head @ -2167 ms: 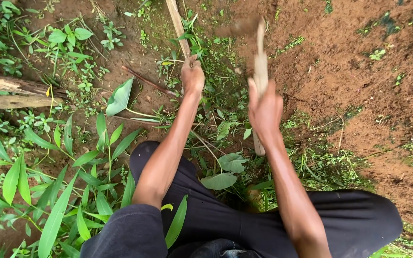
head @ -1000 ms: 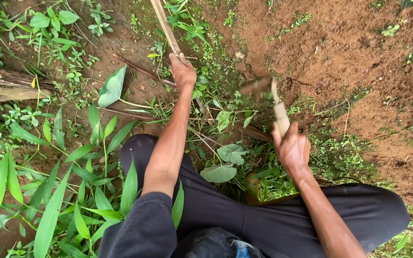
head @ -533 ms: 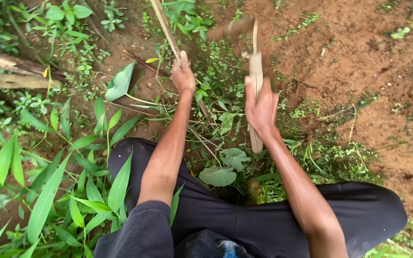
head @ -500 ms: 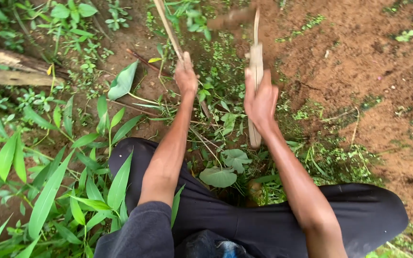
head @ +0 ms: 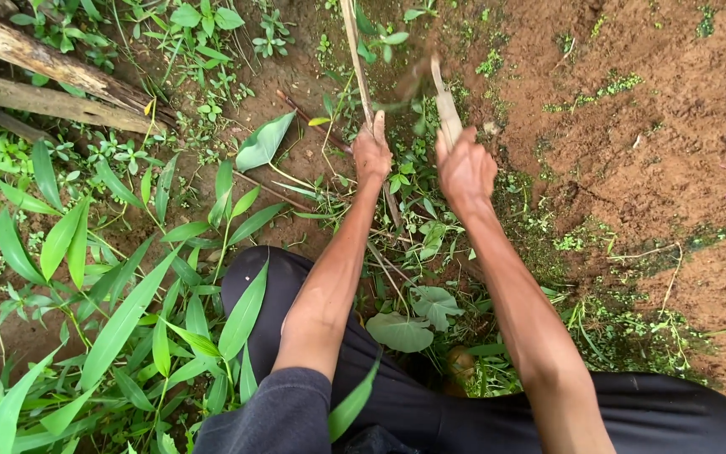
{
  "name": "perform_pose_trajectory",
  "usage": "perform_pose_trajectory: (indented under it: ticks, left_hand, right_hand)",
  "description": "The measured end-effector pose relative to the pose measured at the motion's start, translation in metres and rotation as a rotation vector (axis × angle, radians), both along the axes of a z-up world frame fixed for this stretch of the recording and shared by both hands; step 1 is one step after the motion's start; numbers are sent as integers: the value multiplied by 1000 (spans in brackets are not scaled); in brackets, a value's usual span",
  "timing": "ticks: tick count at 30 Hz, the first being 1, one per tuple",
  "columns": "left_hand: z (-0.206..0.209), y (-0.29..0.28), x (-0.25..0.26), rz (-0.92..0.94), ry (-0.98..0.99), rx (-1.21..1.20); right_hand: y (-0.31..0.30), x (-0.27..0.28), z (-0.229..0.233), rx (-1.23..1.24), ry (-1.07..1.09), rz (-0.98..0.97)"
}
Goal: The person uses a hoe to loosen the soil and uproot weeds in a garden patch. They repeatedly strike the ground with the tool and pull out the loosened plants by hand, clearing the area of unwanted vegetation.
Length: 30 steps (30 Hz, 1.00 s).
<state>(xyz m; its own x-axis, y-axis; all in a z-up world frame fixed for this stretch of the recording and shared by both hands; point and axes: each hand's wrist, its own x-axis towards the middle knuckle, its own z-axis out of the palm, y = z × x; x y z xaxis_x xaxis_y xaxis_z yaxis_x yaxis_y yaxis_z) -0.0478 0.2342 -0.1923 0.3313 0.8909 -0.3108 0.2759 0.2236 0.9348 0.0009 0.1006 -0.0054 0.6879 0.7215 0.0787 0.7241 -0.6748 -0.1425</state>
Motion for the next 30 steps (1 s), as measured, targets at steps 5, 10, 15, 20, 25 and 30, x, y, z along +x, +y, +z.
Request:
perform_pose_trajectory:
  ticks: [5,10,15,20,25,30]
  left_hand:
    - [16,2,1,-84,-21,-28]
    - [39,-14,10,-80,-180,-108]
    - [69,-21,1,-151,-286,-152]
    - [46,-12,12,-11,-339,-126]
    - [126,33,-25,209,-546,67]
    - [169,25,-41,79,-712,297]
  right_hand:
    - [-57,0,0,-100,212,-83]
    - [-46,-9,26,285,341,-86]
    - [2,-14,49,656,439,7]
    - [22,-38,59,703,728,-90]
    - [8,-17,30,681,882,-202]
    - [-5,-3,38,715,1205,-255]
